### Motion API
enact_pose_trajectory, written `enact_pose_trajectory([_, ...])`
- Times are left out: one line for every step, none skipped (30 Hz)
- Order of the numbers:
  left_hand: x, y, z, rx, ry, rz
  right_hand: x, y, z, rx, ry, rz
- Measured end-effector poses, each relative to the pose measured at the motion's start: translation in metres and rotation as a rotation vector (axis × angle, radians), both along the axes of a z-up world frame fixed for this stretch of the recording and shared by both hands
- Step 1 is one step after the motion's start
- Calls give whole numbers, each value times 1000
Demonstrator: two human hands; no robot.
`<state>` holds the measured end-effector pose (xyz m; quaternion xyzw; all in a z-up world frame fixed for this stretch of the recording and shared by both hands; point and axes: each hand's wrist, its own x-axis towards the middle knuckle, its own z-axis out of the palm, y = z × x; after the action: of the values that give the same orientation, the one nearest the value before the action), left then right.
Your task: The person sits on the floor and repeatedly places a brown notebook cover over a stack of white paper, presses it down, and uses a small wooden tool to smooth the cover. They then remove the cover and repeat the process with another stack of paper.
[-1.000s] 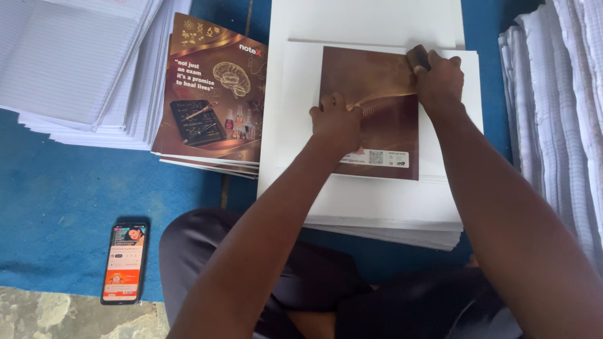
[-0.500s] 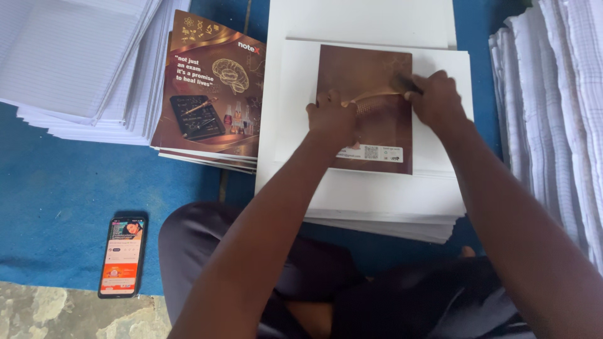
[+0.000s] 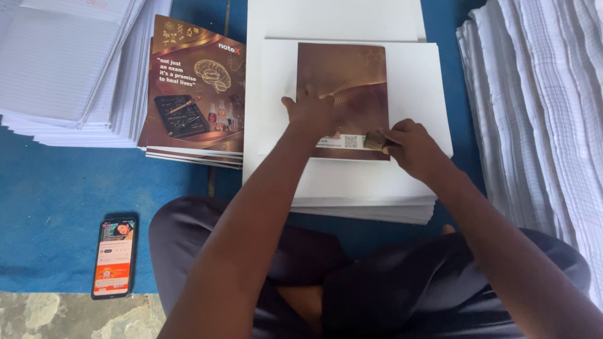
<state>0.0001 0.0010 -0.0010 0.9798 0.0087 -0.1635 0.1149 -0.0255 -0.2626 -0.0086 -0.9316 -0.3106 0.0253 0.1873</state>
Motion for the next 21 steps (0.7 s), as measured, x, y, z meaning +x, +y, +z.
enact_pose_trajectory([0, 1, -1, -5, -3, -6, -7, 0, 2, 7, 7, -19])
enact_pose_trajectory([0, 1, -1, -11, -6, -13, -14, 1, 5, 13, 14, -39])
enact_pose_trajectory([1, 1, -2, -14, 0, -12, -18, 1, 8, 22, 20, -57])
enact_pose_trajectory([1, 0, -2, -17, 6, -11, -23, 1, 12, 28, 18, -61])
enact_pose_trajectory([2, 1, -2, -19, 12, -8, -26, 2, 16, 35, 17, -62])
enact_pose_trajectory([2, 1, -3, -21, 0, -3, -29, 3, 20, 43, 16, -63])
enact_pose_trajectory([2, 0, -4, -22, -9, 2, -34, 3, 23, 61, 35, -86])
enact_pose_trajectory([1, 1, -5, -24, -19, 7, -38, 4, 26, 79, 55, -110])
enact_pose_trajectory([1, 1, -5, -21, -16, 4, -41, 4, 30, 94, 73, -134])
enact_pose_trajectory([1, 2, -6, -18, -14, 2, -44, 5, 32, 61, 70, -120])
enact_pose_trajectory([1, 1, -6, -18, -12, -2, -45, 6, 36, 24, 66, -106])
enact_pose_trajectory([1, 1, -6, -23, -10, -2, -47, 7, 38, -12, 62, -93])
enact_pose_trajectory([0, 2, -6, -27, -6, -1, -48, 9, 40, -62, 49, -77])
enact_pose_trajectory([-1, 3, -6, -30, -3, 1, -50, 10, 42, -112, 37, -62])
enact_pose_trajectory([-1, 3, -6, -32, 5, 2, -50, 13, 44, -161, 25, -45])
enact_pose_trajectory([0, 3, -5, -33, 13, 2, -51, 15, 45, -184, 40, -43])
enact_pose_trajectory([0, 3, -4, -34, 21, 2, -52, 17, 46, -208, 54, -42])
enact_pose_trajectory([0, 2, -4, -38, 17, 4, -52, 19, 47, -232, 69, -41])
enact_pose_trajectory([0, 2, -3, -42, 11, 6, -51, 20, 48, -250, 78, -44])
enact_pose_trajectory([0, 2, -2, -45, 6, 8, -50, 20, 49, -267, 86, -48])
enact_pose_trajectory([0, 2, -1, -49, 11, 10, -49, 21, 49, -284, 95, -52])
